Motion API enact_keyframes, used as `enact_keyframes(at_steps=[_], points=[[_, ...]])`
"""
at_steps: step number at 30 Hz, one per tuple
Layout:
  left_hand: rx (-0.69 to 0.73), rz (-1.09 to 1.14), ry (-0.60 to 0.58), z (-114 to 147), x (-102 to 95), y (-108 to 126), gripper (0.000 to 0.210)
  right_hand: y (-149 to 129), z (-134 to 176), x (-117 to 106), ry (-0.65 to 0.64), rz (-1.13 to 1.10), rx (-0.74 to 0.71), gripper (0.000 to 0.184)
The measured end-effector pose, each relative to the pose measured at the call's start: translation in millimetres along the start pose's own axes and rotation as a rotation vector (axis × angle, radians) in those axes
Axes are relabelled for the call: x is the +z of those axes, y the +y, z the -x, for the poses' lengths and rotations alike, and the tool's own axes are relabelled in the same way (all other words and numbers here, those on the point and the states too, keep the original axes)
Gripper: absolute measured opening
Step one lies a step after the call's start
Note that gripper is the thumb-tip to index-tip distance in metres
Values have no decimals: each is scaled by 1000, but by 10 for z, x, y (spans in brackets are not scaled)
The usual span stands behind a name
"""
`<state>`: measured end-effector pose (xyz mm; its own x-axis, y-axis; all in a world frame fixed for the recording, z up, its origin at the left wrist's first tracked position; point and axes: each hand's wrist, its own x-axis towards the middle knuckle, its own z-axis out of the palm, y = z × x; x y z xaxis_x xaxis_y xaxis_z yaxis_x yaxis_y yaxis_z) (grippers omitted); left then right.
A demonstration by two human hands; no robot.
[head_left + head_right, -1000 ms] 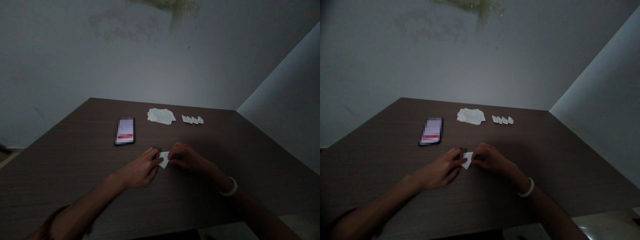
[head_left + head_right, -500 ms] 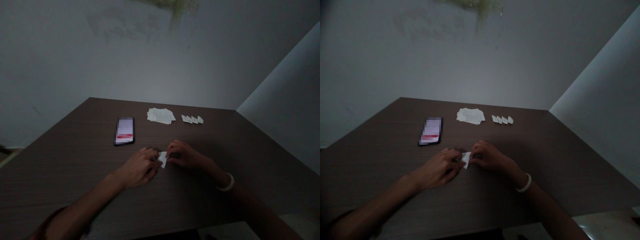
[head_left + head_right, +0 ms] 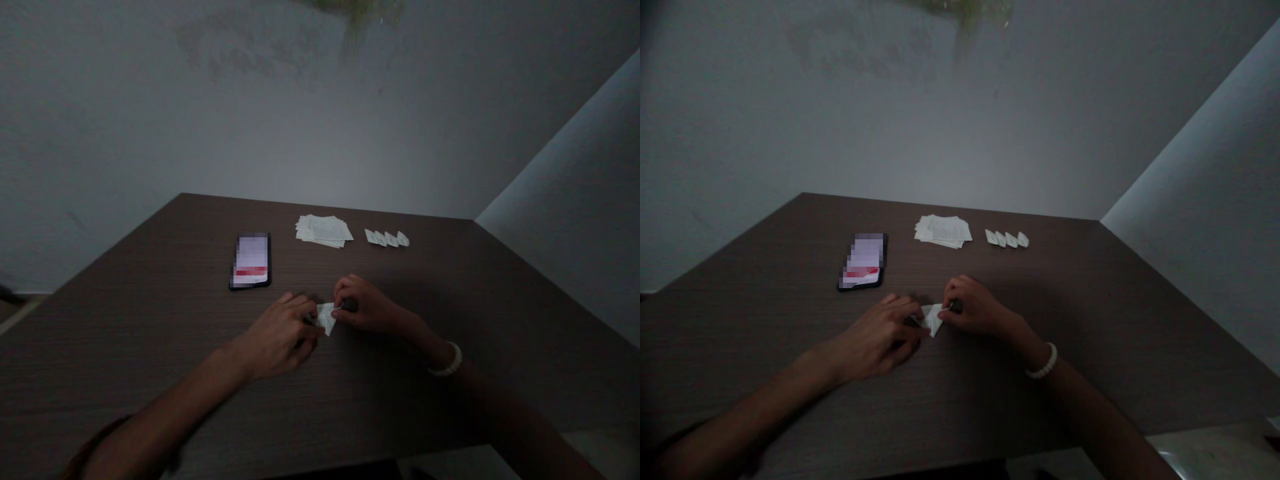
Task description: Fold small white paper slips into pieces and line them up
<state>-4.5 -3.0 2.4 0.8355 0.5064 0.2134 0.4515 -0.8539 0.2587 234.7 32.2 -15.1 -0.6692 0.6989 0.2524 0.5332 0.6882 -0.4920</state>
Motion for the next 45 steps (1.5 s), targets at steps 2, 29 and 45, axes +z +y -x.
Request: enact_keyframes(at_steps=[2, 29, 45], points=[[0, -5, -2, -5, -9, 6, 20, -33, 6, -7, 7, 12, 20, 10], [27, -35, 19, -7, 51, -18, 17, -66, 104, -127, -145, 70, -139, 5], [57, -115, -41, -24, -15, 63, 16, -91, 53, -40, -45, 80, -33, 12]])
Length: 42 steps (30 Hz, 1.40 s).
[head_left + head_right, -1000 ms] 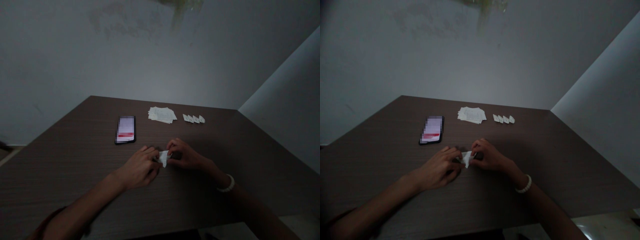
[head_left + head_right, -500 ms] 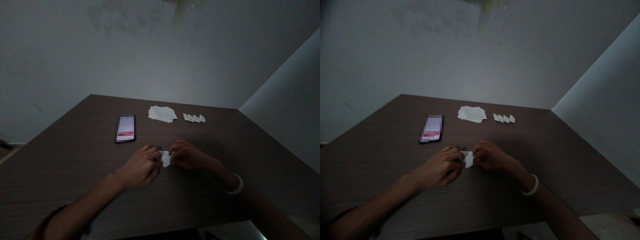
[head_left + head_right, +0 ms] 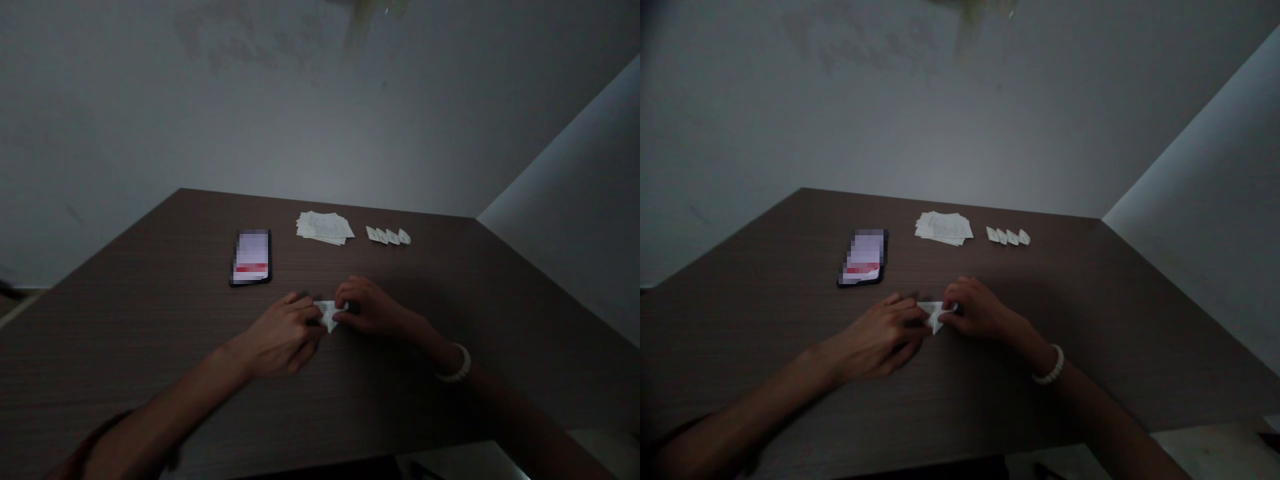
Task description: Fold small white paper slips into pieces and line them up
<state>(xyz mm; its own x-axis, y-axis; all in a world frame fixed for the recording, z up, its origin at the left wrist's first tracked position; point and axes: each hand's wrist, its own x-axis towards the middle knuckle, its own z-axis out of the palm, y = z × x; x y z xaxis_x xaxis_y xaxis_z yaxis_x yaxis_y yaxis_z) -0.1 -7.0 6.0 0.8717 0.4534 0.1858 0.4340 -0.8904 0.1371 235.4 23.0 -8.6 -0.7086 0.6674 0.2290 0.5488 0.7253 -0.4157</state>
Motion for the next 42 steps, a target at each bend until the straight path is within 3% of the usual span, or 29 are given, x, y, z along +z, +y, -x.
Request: enact_keyframes(at_steps=[16, 33, 42], points=[[60, -80, -69, 14, 12, 9, 35, -45, -57, 31, -1, 76, 66, 12], [96, -205, -86, 16, 38, 80, 30, -30, -117, 42, -49, 115, 94, 11], [49, -186, -70, 8, 48, 106, 25, -35, -108, 75, 18, 116, 127, 16]])
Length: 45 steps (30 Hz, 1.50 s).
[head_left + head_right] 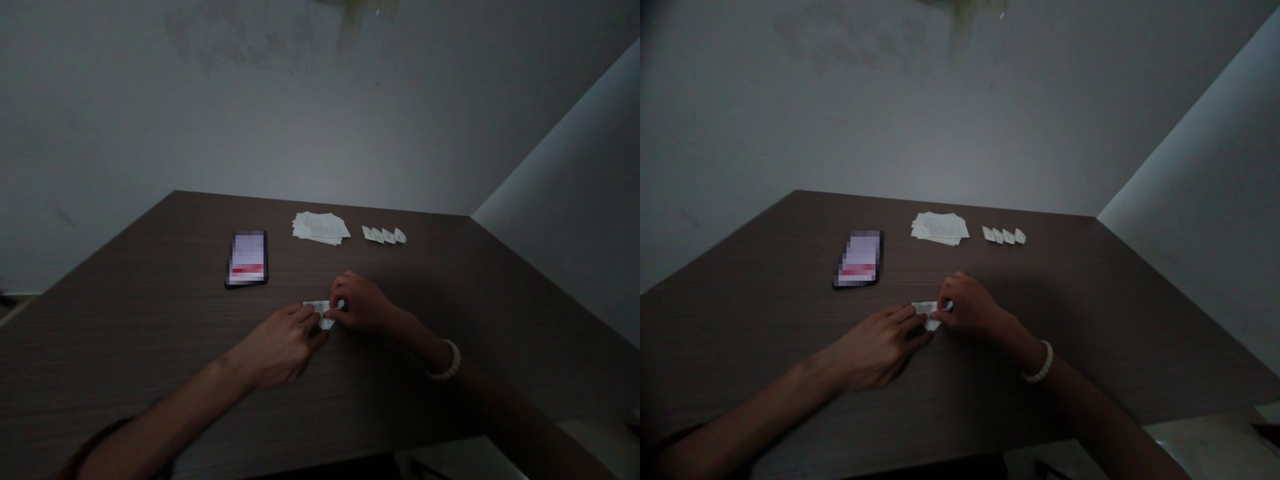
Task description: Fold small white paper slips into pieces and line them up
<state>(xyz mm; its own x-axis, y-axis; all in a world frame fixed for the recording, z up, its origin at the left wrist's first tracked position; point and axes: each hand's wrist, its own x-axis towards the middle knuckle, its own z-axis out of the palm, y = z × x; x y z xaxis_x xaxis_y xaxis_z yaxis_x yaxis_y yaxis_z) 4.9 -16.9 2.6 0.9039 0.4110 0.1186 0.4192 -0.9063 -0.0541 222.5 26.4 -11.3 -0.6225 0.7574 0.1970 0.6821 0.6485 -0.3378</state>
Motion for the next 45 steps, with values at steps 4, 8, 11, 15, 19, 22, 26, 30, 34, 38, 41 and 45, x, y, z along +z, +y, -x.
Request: enact_keyframes(at_steps=[4, 8, 11, 15, 19, 22, 26, 30, 34, 38, 41, 45], points=[[-25, 0, -20, -6, -22, 8, 25, 29, 42, -23, 56, -53, -19, 18], [-38, 4, -28, -20, -28, 14, 24, 62, 106, -88, 65, -135, -113, 11], [-28, 7, -16, -20, -11, 14, 26, 66, 131, -103, 60, -123, -110, 7], [-36, 38, -17, -14, -14, 16, 26, 52, 119, -52, 66, -86, -52, 7], [-53, 61, -33, -17, -47, 21, 27, 38, 109, -17, 76, -51, -31, 8], [-62, 70, -43, -20, -68, 25, 26, 25, 108, -24, 68, -33, -11, 8], [-67, 78, -39, -19, -78, 32, 23, -8, 98, -43, 53, -21, 22, 8], [-78, 96, -17, -20, -63, 34, 22, -37, 85, -49, 60, -15, 41, 9], [-113, 151, 22, -18, -23, 28, 18, -36, 86, -44, 51, -6, 55, 10], [-122, 245, 84, -6, 27, 27, 21, -35, 96, -45, 51, -3, 53, 10], [-81, 302, 106, -3, 40, 30, 23, -45, 98, -52, 60, -8, 47, 9], [-62, 314, 63, -12, 11, 30, 24, -59, 102, -52, 60, 6, 50, 10]])
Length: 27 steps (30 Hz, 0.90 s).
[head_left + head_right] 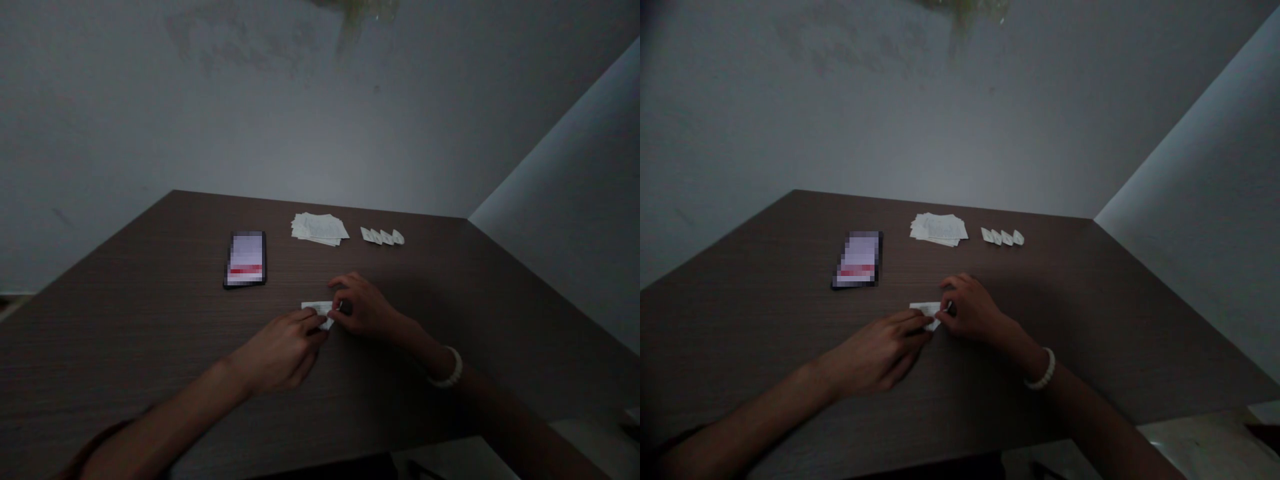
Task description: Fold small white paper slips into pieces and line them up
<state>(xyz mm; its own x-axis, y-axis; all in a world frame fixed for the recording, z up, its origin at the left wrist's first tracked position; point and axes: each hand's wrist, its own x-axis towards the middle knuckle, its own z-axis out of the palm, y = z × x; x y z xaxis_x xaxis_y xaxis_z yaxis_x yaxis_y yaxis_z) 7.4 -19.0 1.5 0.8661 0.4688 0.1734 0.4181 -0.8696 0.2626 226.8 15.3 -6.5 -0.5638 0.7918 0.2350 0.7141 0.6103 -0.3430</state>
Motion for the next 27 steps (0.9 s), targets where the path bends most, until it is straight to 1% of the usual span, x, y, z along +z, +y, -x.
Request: enact_keyframes(at_steps=[3, 5, 6, 7, 9, 13, 17, 21, 27], points=[[5, -7, -10, -11, -21, 6, 22, 2, 43, 25, 50, 40, 12, 14], [14, -12, -3, -16, -27, 10, 22, 15, 106, 50, 127, 83, 22, 24], [15, -12, 1, -18, -29, 11, 22, 25, 147, 61, 172, 109, 9, 24], [15, -12, 5, -19, -31, 12, 22, 34, 192, 70, 211, 134, -20, 19], [10, -7, 5, -20, -37, 14, 22, 51, 286, 74, 223, 175, -113, 10], [7, 18, -4, -19, -49, 10, 21, 56, 433, 40, 104, 229, -214, 25], [-7, 23, -18, -8, -31, -4, 21, 28, 480, 5, 6, 263, -234, 36], [-8, 3, -3, 10, 12, -21, 21, 7, 478, 2, -14, 259, -228, 39], [-4, 0, 4, 9, 17, -32, 22, 3, 483, 23, 3, 230, -231, 39]])
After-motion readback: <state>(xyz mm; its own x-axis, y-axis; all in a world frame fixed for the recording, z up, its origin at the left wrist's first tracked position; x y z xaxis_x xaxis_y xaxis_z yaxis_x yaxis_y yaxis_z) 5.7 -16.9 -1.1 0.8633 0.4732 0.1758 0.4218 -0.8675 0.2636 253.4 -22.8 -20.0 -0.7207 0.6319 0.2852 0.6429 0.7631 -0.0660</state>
